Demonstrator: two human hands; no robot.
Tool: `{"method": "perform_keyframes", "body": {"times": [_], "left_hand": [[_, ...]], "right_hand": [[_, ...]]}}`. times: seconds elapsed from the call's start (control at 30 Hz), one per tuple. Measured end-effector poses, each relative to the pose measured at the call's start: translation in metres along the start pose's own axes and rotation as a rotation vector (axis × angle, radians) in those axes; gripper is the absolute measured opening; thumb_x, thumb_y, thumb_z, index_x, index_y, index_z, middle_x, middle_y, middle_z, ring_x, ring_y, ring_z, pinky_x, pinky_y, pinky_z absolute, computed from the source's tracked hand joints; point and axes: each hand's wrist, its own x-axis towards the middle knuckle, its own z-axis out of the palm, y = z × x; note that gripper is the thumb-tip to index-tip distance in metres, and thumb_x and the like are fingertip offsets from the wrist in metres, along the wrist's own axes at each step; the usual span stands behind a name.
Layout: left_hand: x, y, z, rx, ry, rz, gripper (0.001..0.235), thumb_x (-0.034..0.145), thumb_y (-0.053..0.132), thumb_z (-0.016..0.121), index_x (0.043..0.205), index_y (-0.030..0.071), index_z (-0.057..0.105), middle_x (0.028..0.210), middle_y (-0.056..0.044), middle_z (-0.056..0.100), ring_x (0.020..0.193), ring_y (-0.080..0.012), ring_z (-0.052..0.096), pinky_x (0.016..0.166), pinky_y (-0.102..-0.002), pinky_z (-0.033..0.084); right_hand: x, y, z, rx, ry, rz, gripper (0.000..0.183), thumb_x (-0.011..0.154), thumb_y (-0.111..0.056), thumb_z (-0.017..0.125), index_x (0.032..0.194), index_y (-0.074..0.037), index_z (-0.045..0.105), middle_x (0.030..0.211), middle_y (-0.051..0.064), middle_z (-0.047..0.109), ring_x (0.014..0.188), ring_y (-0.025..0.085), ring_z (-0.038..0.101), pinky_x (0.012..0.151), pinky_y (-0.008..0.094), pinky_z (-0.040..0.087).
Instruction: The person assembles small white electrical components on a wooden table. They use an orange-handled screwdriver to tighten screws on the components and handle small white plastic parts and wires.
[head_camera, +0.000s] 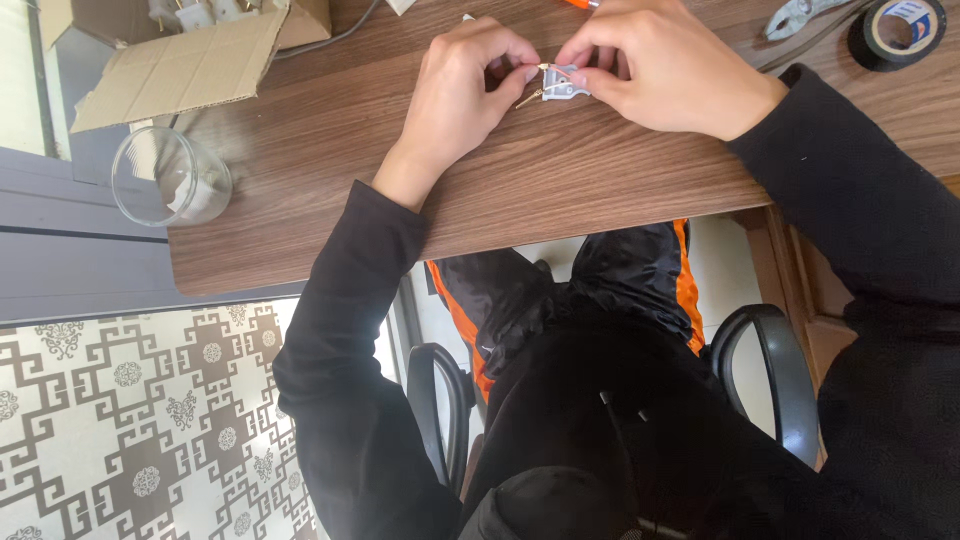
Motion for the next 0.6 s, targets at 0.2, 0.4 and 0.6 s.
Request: {"method": "perform_keyframes", "body": {"times": [0.2,0.4,0.6], "left_hand": [[0.0,0.003,-0.002,0.032,0.005,0.004,0.012,0.109,0.0,0.086,0.104,0.012,0.083,0.093,-0.001,0.073,0.084,-0.0187,0.065,0.076,-0.038,0.053],[0.001,0.006,-0.002,0.023,0.018,0.007,0.009,0.113,0.003,0.082,0.107,0.011,0.083,0.099,-0.002,0.077,0.084,-0.0176,0.066,0.077,-0.036,0.054],[0.003,0.008,-0.005,0.01,0.045,0.023,0.008,0.113,0.002,0.082,0.109,0.009,0.083,0.101,-0.002,0.079,0.086,-0.0194,0.066,0.078,-0.037,0.053]], "right_hand": [[-0.009,-0.002,-0.03,0.019,-0.226,0.189,0.028,0.113,-0.016,0.084,0.14,-0.012,0.079,0.116,0.004,0.084,0.095,0.021,0.076,0.088,0.039,0.058],[-0.017,0.018,-0.015,-0.101,-0.167,0.222,0.028,0.113,-0.033,0.092,0.13,-0.012,0.081,0.107,0.006,0.084,0.09,0.025,0.077,0.085,0.044,0.056],[-0.019,0.028,0.0,-0.177,-0.003,-0.019,0.023,0.117,-0.015,0.094,0.133,-0.006,0.081,0.106,0.005,0.085,0.091,0.024,0.079,0.079,0.044,0.058]]}}
